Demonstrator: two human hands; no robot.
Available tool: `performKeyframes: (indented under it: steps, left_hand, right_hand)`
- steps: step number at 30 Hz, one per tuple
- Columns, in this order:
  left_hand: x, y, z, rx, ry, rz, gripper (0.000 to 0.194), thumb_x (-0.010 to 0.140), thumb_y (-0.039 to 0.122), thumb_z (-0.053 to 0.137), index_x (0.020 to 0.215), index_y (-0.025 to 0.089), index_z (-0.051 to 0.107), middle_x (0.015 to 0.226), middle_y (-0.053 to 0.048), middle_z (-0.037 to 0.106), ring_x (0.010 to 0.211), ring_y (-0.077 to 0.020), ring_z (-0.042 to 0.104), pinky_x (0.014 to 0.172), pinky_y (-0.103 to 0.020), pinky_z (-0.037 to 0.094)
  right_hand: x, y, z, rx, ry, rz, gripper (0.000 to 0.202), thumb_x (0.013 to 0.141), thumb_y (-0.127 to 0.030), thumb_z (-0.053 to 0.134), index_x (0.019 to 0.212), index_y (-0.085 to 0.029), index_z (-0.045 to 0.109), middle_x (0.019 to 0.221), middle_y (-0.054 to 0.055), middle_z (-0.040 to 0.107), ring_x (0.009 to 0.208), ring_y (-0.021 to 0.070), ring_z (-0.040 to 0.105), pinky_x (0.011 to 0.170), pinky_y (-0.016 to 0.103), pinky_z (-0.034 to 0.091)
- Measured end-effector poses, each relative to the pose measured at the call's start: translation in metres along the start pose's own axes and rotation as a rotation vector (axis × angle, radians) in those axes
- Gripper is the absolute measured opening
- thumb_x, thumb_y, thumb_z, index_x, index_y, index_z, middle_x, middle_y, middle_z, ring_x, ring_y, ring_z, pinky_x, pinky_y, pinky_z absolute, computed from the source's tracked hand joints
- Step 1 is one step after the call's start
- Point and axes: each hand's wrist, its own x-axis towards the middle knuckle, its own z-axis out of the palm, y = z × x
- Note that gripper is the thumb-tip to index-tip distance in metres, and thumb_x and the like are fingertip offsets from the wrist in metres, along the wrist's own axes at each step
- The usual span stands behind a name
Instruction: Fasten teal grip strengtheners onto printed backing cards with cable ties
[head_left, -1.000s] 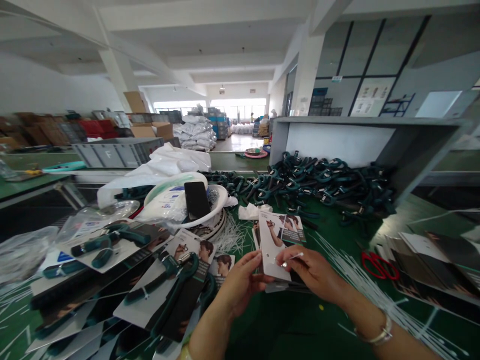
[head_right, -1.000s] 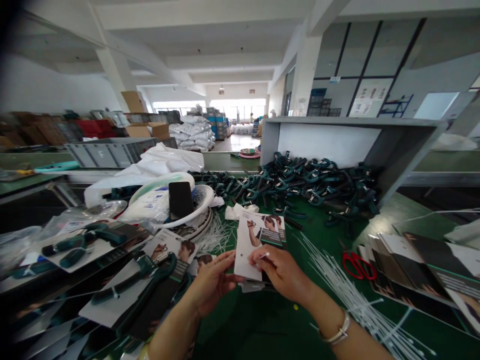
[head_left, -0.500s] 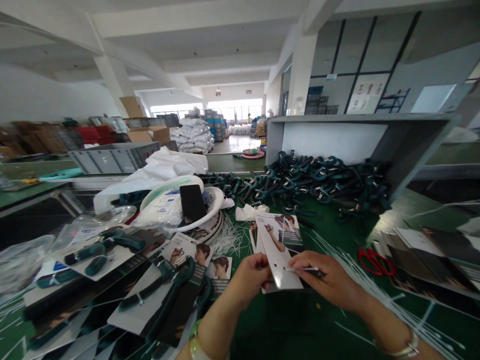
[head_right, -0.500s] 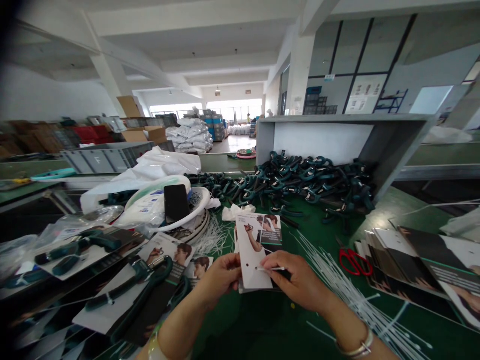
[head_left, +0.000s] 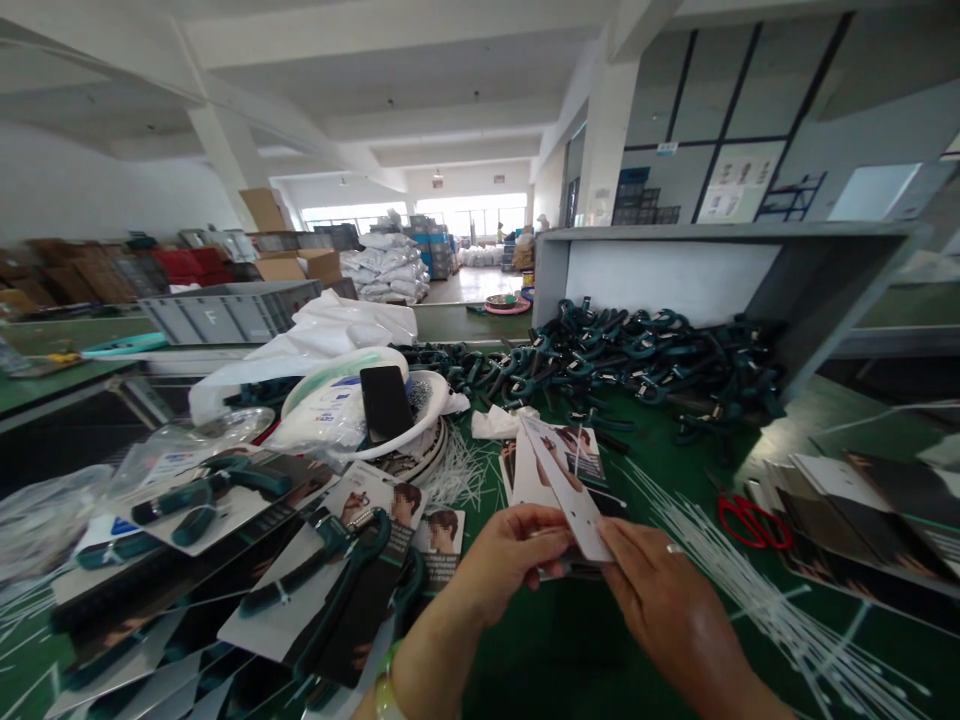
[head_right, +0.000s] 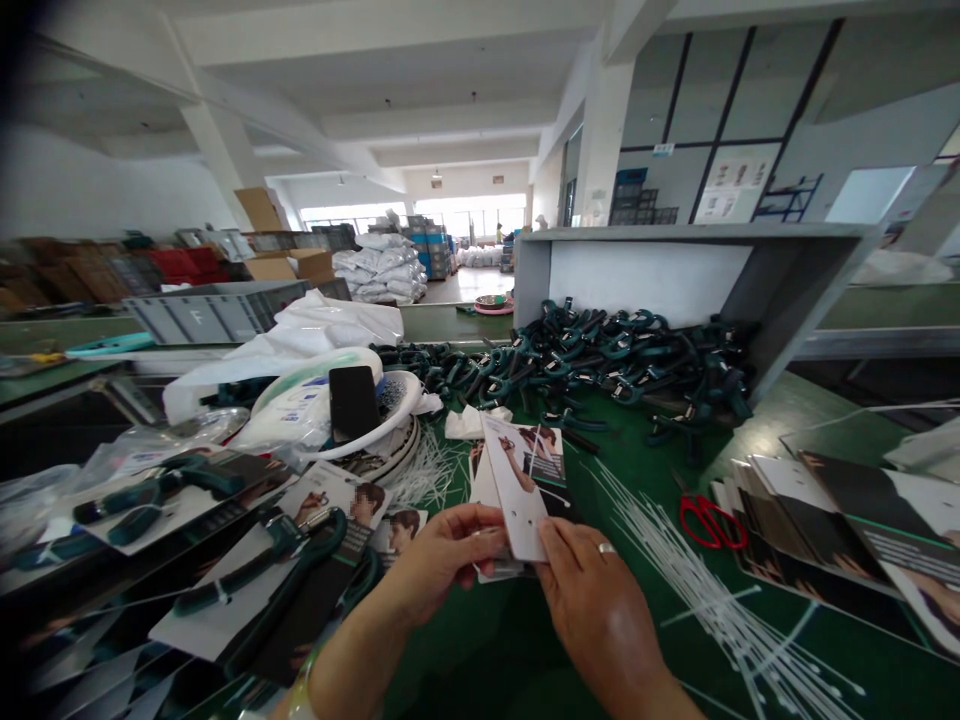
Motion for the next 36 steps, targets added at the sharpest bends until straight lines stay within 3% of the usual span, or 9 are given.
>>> performKeyframes:
  steps: [4,11,14,16,23,31,36]
  left_hand:
    - [0.004,0.001,0.003,-0.034,-0.083,0.114,0.04,0.065,0.038,0.072,0.097,0.015,0.065,0.09,-0.006,0.067,0.05,-0.0047,0.054,0.041,-0.015,0.037]
    - [0.026,0.006,0.025,-0.078,0.021,0.409,0.035,0.072,0.049,0.062,0.075,0.014,0.061,0.073,-0.002,0.06,0.051,-0.0045,0.047,0.043,-0.015,0.036]
    - [0.031,0.005,0.033,-0.141,-0.021,0.383,0.037,0.074,0.051,0.058,0.081,0.015,0.057,0.06,0.003,0.056,0.041,-0.0028,0.04,0.04,-0.016,0.031]
    - [0.032,0.004,0.035,-0.168,-0.032,0.353,0.038,0.07,0.051,0.063,0.083,0.016,0.054,0.065,0.003,0.059,0.037,-0.0013,0.037,0.037,-0.016,0.028]
    - [0.025,0.011,0.032,-0.06,-0.094,0.172,0.039,0.06,0.05,0.07,0.07,0.014,0.056,0.062,0.004,0.057,0.033,0.0003,0.031,0.033,-0.018,0.019]
    - [0.019,0.022,0.029,-0.006,-0.101,0.165,0.034,0.06,0.044,0.071,0.068,0.014,0.06,0.059,0.004,0.057,0.037,-0.0003,0.032,0.037,-0.018,0.022]
    - [0.02,0.02,0.022,0.029,-0.125,0.136,0.029,0.063,0.041,0.069,0.068,0.015,0.058,0.059,0.004,0.057,0.036,-0.0009,0.032,0.035,-0.017,0.024]
  right_hand:
    - [0.009,0.009,-0.005,0.108,0.068,0.076,0.029,0.089,-0.03,0.042,0.106,-0.016,0.06,0.096,0.012,0.065,0.091,0.0226,0.061,0.078,0.036,0.051]
    - [0.022,0.008,-0.017,0.281,0.047,0.27,0.026,0.09,-0.033,0.04,0.103,-0.02,0.058,0.098,0.01,0.064,0.091,0.0212,0.06,0.077,0.034,0.05]
    - [0.023,0.012,-0.017,0.319,0.045,0.337,0.025,0.09,-0.034,0.039,0.098,-0.02,0.059,0.089,0.01,0.064,0.081,0.0198,0.06,0.072,0.031,0.05]
    - [0.022,0.014,-0.015,0.324,0.043,0.355,0.024,0.09,-0.035,0.039,0.094,-0.02,0.058,0.085,0.009,0.063,0.077,0.0194,0.06,0.069,0.03,0.049]
    - [0.019,0.014,-0.011,0.331,0.044,0.37,0.023,0.088,-0.035,0.041,0.072,-0.022,0.051,0.063,0.003,0.05,0.071,0.0195,0.057,0.061,0.027,0.046]
    - [0.021,0.009,-0.012,0.348,0.04,0.327,0.021,0.089,-0.032,0.041,0.074,-0.021,0.052,0.065,0.003,0.05,0.068,0.018,0.057,0.061,0.026,0.047]
    - [0.019,0.008,-0.008,0.348,0.045,0.281,0.021,0.09,-0.03,0.041,0.092,-0.019,0.058,0.087,0.009,0.06,0.082,0.0186,0.06,0.07,0.027,0.048]
